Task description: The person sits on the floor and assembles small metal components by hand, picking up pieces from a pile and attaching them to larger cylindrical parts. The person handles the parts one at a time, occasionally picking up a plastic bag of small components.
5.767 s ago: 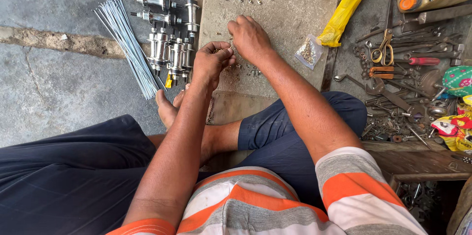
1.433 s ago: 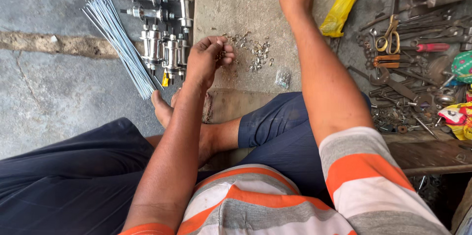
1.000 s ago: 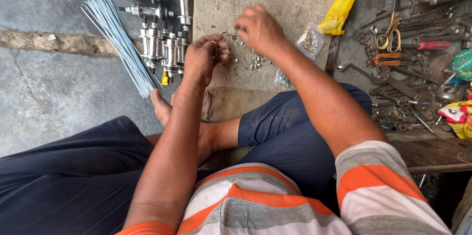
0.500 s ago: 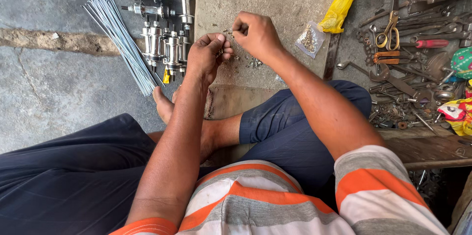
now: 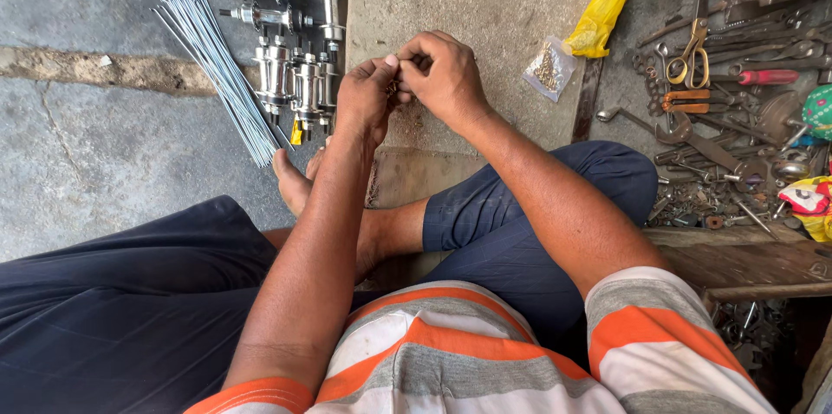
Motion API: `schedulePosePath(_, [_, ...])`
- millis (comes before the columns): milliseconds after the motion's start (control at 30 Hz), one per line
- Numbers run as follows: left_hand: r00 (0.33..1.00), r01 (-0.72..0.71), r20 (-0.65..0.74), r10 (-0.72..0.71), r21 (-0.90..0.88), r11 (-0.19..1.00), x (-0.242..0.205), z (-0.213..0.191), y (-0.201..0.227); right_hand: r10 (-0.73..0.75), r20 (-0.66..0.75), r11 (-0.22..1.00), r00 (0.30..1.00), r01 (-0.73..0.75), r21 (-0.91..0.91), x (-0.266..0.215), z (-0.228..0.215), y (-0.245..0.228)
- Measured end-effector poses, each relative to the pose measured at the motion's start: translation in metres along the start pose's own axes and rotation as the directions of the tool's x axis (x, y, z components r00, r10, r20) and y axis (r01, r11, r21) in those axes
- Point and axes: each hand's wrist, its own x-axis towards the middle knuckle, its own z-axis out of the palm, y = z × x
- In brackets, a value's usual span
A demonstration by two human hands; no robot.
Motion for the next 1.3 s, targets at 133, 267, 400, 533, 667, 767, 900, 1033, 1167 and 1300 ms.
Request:
schedulePosePath(133, [1.000, -0.014, -0.005, 0.014, -0.014, 1.000, 0.001, 0.000, 0.002, -0.057, 0.014, 0.998, 0.998, 0.056, 0.029, -0.001, -0.002, -0.005])
schedulePosePath(267, [0.999, 0.037, -0.029, -0.036, 0.032, 0.999, -0.007, 0.004, 0.006, -0.046, 0.041, 0.999, 0.998, 0.047, -0.007, 0.000, 0.003, 0.002])
schedulePosePath(400, [0.994, 0.106, -0.041, -0.101, 0.121, 0.987, -0.011, 0.010, 0.011, 0.009, 0.150, 0.988, 0.989, 0.014, -0.154, 0.005, 0.010, 0.032])
schedulePosePath(533, [0.996, 0.065, 0.055, -0.070, 0.096, 0.993, -0.008, 0.013, 0.010, 0.044, 0.086, 0.995, 0.995, -0.035, -0.098, 0.022, 0.003, 0.086])
schedulePosePath(667, [0.996, 0.057, 0.064, -0.064, 0.111, 0.992, -0.009, 0.011, 0.007, 0.018, -0.317, 0.967, 0.948, -0.097, -0.237, 0.071, -0.037, 0.148])
schedulePosePath(767, [0.998, 0.042, 0.048, -0.050, 0.155, 0.987, -0.008, 0.011, 0.010, 0.151, -0.284, 0.905, 0.947, -0.247, -0.345, 0.088, -0.052, 0.166])
schedulePosePath(900, [1.000, -0.004, 0.022, 0.002, 0.120, 0.993, -0.006, 0.005, 0.012, 0.007, -0.268, 0.875, 0.963, -0.136, -0.465, 0.087, -0.049, 0.155])
schedulePosePath(1033, [0.999, -0.030, 0.023, 0.027, 0.103, 0.994, 0.000, -0.002, 0.008, 0.016, -0.164, 0.916, 0.986, -0.081, -0.394, 0.069, -0.028, 0.127])
schedulePosePath(1167, [1.000, 0.008, -0.013, -0.008, -0.009, 1.000, 0.004, -0.004, 0.004, -0.197, 0.247, 0.832, 0.949, 0.295, -0.469, 0.036, -0.009, 0.104])
schedulePosePath(1300, [1.000, -0.010, -0.018, 0.009, -0.042, 0.999, 0.000, -0.003, 0.008, -0.219, 0.289, 0.767, 0.932, 0.348, -0.539, 0.025, -0.005, 0.089])
